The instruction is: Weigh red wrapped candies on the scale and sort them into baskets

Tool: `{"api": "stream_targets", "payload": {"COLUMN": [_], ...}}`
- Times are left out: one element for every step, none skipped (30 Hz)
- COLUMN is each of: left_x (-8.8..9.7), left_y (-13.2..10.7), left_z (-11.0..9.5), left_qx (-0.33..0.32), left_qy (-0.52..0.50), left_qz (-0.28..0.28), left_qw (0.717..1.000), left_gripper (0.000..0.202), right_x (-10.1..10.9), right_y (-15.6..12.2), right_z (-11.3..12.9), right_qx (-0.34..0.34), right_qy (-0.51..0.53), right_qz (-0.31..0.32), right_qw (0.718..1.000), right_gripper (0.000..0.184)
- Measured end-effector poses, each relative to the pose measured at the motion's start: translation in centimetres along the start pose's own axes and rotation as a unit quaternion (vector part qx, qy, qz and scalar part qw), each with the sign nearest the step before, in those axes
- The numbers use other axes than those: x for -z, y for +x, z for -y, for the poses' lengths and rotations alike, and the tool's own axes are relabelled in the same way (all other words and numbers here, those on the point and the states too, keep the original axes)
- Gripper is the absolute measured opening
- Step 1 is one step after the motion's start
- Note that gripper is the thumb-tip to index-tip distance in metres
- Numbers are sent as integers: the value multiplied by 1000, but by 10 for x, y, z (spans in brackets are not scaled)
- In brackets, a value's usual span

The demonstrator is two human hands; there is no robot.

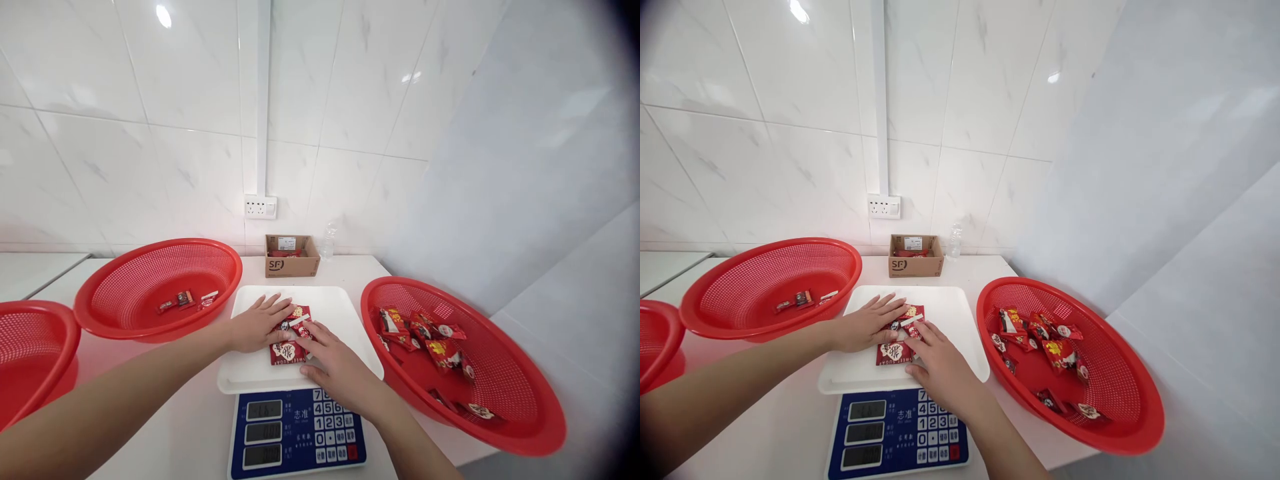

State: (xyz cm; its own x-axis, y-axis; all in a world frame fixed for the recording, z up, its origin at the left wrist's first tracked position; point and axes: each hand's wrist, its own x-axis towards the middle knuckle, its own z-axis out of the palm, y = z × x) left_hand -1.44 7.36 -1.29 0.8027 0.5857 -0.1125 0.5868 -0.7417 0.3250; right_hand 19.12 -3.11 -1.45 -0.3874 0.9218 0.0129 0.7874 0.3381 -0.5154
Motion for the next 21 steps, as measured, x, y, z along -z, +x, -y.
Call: {"api": "stream_targets", "payload": {"left_x": [2,4,6,8,10,12,13,13,12,11,10,8,6,4,3,1,-1,-2,-4,-5,-6], "left_y": [-1,-3,-4,-6,-7,-8,-9,-10,-10,-11,-11,-10,-10,-9,-8,-6,-5,-3,-1,0,2], "left_z": [0,1,1,1,0,-1,-2,-3,-5,-7,-10,-13,-17,-20,-24,-26,-29,-30,-31,-31,-31], "left_qx": [2,5,8,11,12,13,14,16,18,16,11,4,-4,-12,-18,-20,-21,-20,-19,-17,-14], "left_qy": [1,2,2,3,3,2,0,-6,-12,-18,-21,-19,-13,-5,2,7,8,6,2,-2,-6], "left_qz": [5,11,18,25,32,37,40,39,35,29,24,20,19,18,18,17,15,11,6,0,-5], "left_qw": [1000,1000,1000,1000,999,999,999,999,999,999,999,1000,1000,1000,1000,1000,1000,1000,1000,1000,1000], "left_gripper": [69,68,66,64,62,60,60,61,64,68,73,78,82,86,88,89,89,88,87,86,86], "right_x": [0,0,0,1,2,2,3,3,3,2,2,2,1,1,1,2,2,3,3,3,4], "right_y": [0,1,1,1,2,3,3,4,6,7,8,8,9,9,8,7,6,4,2,1,-1], "right_z": [0,-1,-1,-2,-3,-3,-4,-4,-4,-4,-4,-3,-3,-2,-1,-1,0,0,0,-1,-2], "right_qx": [0,1,2,5,8,12,17,22,27,32,36,40,44,47,50,51,51,48,43,37,31], "right_qy": [-1,-1,1,3,5,7,9,10,12,12,11,11,11,13,17,23,29,35,40,43,43], "right_qz": [1,0,-3,-5,-8,-13,-19,-25,-32,-39,-46,-51,-54,-57,-58,-59,-59,-59,-59,-58,-58], "right_qw": [1000,1000,1000,1000,1000,1000,1000,999,999,999,998,998,998,997,997,997,997,996,997,997,997], "right_gripper": [50,49,47,45,44,42,41,39,38,36,35,34,33,32,32,33,34,35,36,37,37]}}
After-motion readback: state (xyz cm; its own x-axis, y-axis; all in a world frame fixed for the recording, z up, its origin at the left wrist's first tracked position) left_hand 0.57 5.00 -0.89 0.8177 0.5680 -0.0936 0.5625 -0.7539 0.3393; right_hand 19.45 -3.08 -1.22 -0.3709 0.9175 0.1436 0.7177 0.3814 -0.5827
